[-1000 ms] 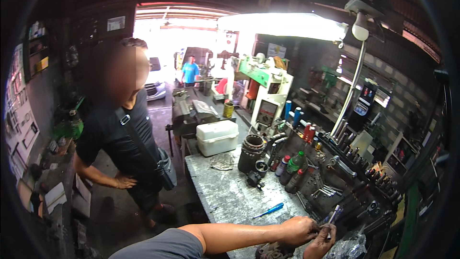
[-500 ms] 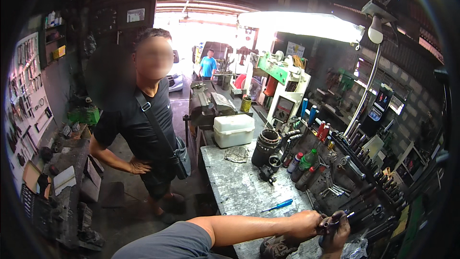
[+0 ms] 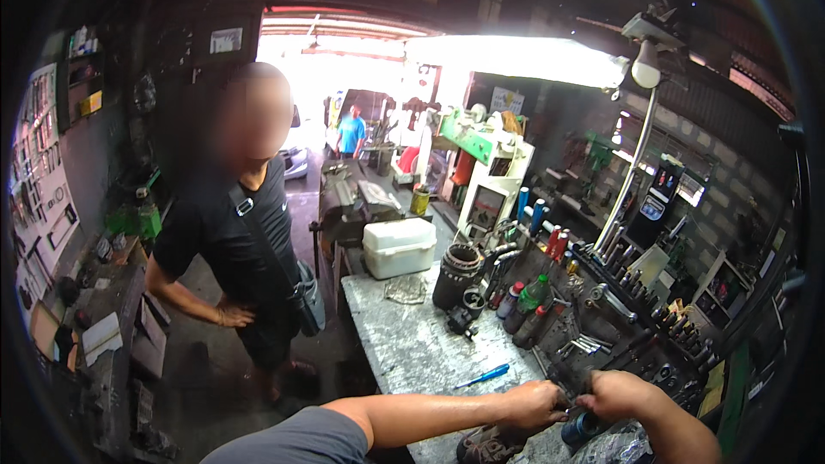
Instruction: The person disassembles a cylindrical motor on a workbench using a screwdriver and wrench, removes internal components, and reassembles the motor. The person handles the motor housing, screws, and internal parts while another person stands nearby.
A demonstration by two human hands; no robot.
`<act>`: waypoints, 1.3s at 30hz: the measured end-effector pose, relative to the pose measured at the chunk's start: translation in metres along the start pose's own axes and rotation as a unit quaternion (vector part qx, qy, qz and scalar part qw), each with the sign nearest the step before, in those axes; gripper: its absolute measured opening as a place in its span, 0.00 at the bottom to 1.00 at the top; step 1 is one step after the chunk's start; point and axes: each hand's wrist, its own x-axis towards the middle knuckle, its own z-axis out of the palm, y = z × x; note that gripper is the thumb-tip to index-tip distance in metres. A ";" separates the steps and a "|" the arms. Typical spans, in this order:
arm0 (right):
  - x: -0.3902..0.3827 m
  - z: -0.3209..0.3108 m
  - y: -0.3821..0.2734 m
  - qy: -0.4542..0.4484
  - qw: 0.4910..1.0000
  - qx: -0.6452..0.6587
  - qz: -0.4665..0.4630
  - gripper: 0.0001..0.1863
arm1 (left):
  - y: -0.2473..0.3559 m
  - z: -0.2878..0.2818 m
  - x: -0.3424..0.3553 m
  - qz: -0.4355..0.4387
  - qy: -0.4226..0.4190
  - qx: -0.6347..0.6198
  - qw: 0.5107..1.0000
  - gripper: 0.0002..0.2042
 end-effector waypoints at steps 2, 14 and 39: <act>-0.004 -0.006 -0.004 0.028 0.950 -0.266 -0.159 0.16 | 0.003 -0.004 -0.002 0.021 -0.001 -0.026 0.999 0.15; 0.028 0.137 -0.043 0.648 0.630 0.356 -0.239 0.08 | 0.000 -0.002 -0.003 0.024 0.035 -0.015 0.999 0.17; -0.021 -0.002 -0.015 0.046 0.994 0.055 0.086 0.21 | -0.005 0.001 0.002 0.019 0.009 -0.014 1.000 0.17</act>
